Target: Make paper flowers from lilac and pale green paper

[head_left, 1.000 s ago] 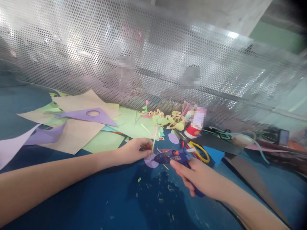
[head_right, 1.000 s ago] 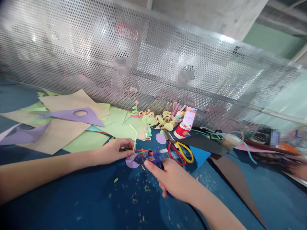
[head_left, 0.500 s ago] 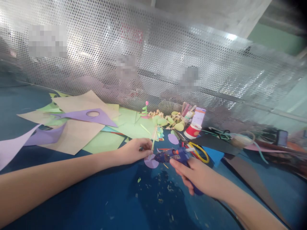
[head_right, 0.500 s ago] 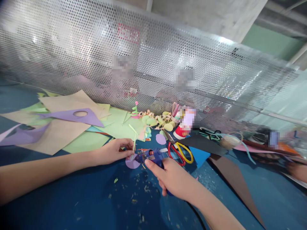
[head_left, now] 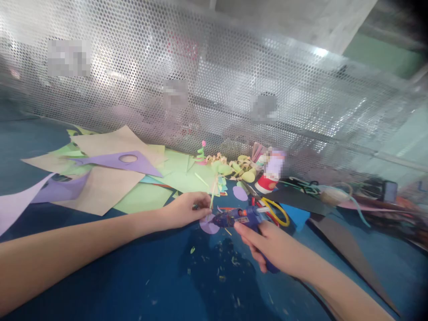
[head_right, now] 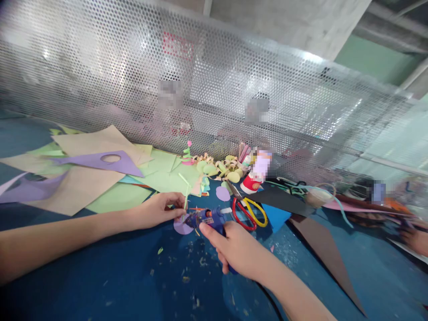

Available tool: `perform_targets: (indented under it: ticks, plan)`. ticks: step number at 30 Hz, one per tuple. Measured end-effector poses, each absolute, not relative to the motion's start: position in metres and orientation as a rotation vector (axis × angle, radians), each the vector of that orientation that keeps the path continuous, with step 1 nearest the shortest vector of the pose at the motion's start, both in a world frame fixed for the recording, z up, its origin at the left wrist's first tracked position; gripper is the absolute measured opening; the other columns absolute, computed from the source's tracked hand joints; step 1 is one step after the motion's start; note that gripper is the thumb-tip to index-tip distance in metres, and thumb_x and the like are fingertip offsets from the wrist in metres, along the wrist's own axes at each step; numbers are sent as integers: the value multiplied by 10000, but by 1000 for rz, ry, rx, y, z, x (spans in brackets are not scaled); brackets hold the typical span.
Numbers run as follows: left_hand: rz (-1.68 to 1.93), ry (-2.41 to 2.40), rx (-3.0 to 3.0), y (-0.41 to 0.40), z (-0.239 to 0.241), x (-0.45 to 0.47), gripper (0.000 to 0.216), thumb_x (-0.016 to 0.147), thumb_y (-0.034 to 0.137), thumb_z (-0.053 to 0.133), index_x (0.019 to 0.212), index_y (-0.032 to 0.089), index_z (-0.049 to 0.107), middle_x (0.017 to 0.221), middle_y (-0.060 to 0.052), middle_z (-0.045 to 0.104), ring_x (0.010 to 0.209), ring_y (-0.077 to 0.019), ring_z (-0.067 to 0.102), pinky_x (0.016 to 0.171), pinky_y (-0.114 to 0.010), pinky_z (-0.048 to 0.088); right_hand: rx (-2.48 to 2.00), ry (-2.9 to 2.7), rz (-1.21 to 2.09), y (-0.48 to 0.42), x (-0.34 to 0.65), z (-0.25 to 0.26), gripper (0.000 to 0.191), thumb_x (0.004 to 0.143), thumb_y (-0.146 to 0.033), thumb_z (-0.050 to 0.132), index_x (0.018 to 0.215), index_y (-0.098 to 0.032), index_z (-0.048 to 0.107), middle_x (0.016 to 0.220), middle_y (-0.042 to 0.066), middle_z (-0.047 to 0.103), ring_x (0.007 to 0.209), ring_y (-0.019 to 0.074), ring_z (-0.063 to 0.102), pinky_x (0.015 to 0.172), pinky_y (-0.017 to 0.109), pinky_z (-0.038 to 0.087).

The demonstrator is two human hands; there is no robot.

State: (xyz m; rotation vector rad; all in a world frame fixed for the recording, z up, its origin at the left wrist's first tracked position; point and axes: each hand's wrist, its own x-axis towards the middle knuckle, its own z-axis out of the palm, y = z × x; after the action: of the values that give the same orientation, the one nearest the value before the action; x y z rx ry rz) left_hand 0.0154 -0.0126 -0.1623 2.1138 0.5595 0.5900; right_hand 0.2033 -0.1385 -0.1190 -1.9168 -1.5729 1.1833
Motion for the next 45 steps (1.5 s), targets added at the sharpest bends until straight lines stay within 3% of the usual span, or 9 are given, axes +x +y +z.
perform_targets:
  ticks: [7,12,16,20,28,33,35,41,45]
  plan:
    - [570,552,2056,-13,-162,15,103,792,285,479,756,188,482,687,15,610,649,-109,568,722,-248,433,-1817,-1401,1233,-153,227,-89,452,796,-604,356,671,-182,458,456,-63,394,380,66,396,408,192,399]
    - [566,556,2063,-13,-162,14,101,794,288,482,767,191,491,699,16,615,646,-105,569,719,-245,431,-2095,-1619,582,-160,273,-101,414,812,-570,331,789,-194,501,497,-24,468,472,143,499,523,273,436]
    - [558,557,2064,-12,-161,15,103,796,286,480,790,186,504,697,20,612,621,-101,572,704,-245,431,-2131,-1934,36,-169,321,-138,324,779,-517,433,862,-215,516,855,53,552,744,210,581,680,320,459]
    - [575,577,2076,-12,-162,16,116,797,295,480,804,187,522,693,19,605,686,-115,577,688,-236,428,-2228,-2018,-176,-190,359,-164,280,785,-376,450,1001,-199,467,1025,100,493,767,214,594,654,319,471]
    - [675,552,2110,-13,-166,15,102,788,278,497,787,185,539,792,13,586,753,-110,560,730,-226,429,-2301,-2023,-129,-212,368,-172,322,749,-335,432,1006,-146,472,1063,148,482,867,235,589,752,361,483]
    - [676,520,2109,-13,-165,15,109,791,281,499,789,185,550,794,11,588,748,-110,557,736,-230,430,-2305,-1928,-50,-196,341,-126,427,671,-392,529,1031,-162,521,1006,138,583,841,270,609,731,399,495]
    - [685,514,2127,-14,-163,14,108,791,278,500,784,186,554,797,12,593,748,-109,552,731,-229,425,-2255,-1836,9,-180,311,-105,316,725,-429,495,929,-198,563,895,94,625,799,251,615,721,391,496]
    - [709,481,2142,-17,-159,12,123,778,288,526,778,177,579,771,12,601,726,-110,544,696,-213,418,-1580,-1719,584,-119,199,-108,311,756,-355,548,1032,-212,536,918,46,622,820,160,603,690,261,515]
    - [682,510,2186,-14,-161,10,156,765,300,545,830,186,630,759,14,621,719,-117,557,674,-205,418,-1363,-1616,651,-98,169,-143,182,778,-324,534,893,-187,570,897,41,609,803,155,591,692,261,504]
